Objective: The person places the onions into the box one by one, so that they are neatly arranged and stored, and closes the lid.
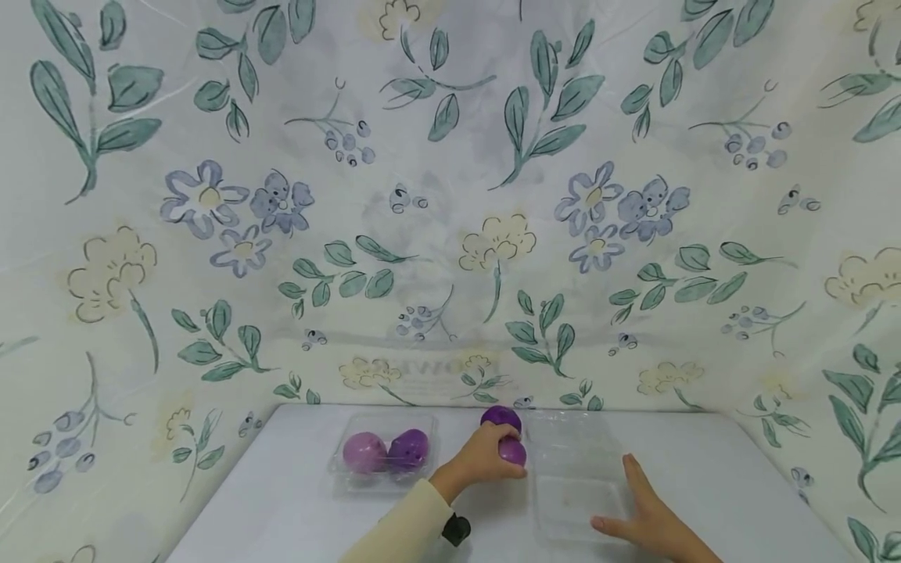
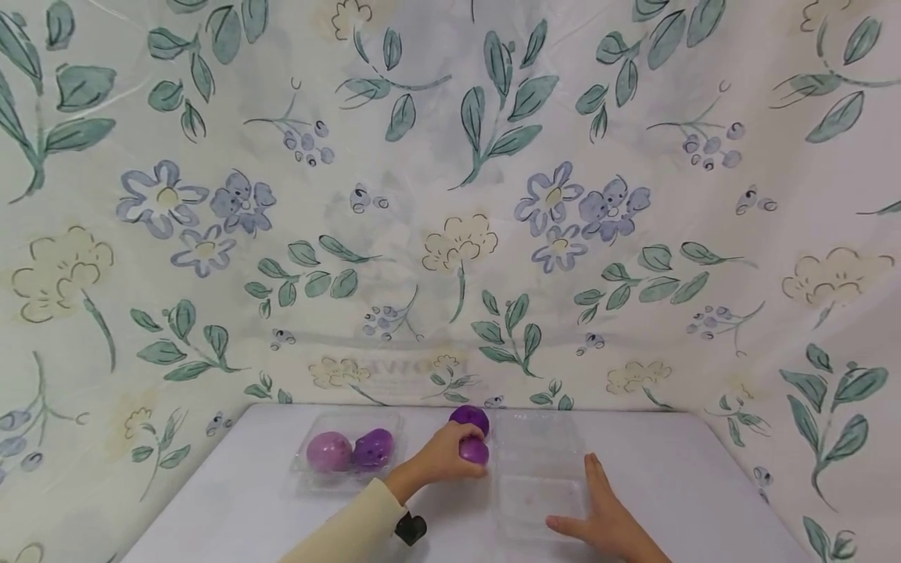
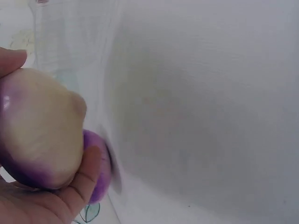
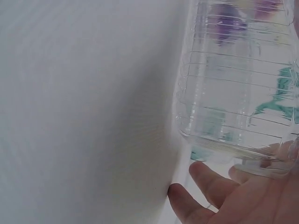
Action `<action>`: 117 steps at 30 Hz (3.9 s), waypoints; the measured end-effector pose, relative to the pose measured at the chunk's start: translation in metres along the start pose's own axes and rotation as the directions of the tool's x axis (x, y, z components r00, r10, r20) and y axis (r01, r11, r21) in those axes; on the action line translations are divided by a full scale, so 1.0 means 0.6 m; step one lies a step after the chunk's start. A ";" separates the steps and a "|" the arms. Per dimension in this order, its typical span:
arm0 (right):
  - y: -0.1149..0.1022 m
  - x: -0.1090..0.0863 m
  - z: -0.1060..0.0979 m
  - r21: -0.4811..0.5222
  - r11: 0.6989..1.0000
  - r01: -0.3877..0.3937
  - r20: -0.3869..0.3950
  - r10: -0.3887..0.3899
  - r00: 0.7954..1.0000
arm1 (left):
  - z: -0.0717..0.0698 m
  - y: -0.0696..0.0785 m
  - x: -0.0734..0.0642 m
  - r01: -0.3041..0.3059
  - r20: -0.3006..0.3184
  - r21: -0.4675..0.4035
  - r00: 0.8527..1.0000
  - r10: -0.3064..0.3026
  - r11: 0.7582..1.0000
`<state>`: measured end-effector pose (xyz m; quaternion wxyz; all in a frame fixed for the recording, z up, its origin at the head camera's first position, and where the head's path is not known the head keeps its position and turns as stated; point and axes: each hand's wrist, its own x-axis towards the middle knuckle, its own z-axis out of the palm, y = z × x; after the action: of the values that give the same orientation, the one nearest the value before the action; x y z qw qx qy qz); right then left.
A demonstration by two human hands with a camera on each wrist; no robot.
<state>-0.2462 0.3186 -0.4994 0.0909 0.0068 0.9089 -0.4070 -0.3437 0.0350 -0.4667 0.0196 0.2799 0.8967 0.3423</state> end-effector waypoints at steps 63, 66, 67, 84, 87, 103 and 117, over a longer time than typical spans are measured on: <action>0.018 -0.003 0.006 0.096 0.990 0.100 -0.034 -0.097 0.995 | 0.140 0.134 0.053 -0.329 0.233 0.107 0.926 0.298 0.938; 0.019 -0.003 0.006 0.098 0.989 0.111 -0.032 -0.109 0.994 | 0.142 0.137 0.054 -0.322 0.242 0.059 0.923 0.300 0.945; 0.020 -0.002 0.005 0.101 0.988 0.119 -0.032 -0.116 0.993 | 0.142 0.138 0.054 -0.310 0.250 0.031 0.923 0.293 0.950; 0.006 -0.002 -0.011 0.066 0.989 0.131 -0.004 -0.131 0.991 | 0.135 0.124 0.073 -0.168 0.234 -0.122 0.953 0.193 0.978; 0.006 -0.002 -0.015 0.048 0.982 0.182 0.001 -0.183 0.983 | 0.136 0.122 0.074 -0.151 0.229 -0.143 0.956 0.181 0.978; 0.013 -0.007 -0.009 0.127 0.984 0.125 0.011 -0.127 0.992 | 0.143 0.124 0.058 -0.173 0.207 -0.118 0.959 0.194 0.978; 0.019 -0.003 -0.004 0.065 0.988 0.143 -0.068 -0.139 0.988 | 0.144 0.132 0.063 -0.211 0.202 -0.117 0.952 0.232 0.970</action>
<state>-0.2439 0.3280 -0.5060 0.0331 -0.0415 0.8947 -0.4435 -0.3170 0.1547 -0.4776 0.0907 0.4129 0.8351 0.3521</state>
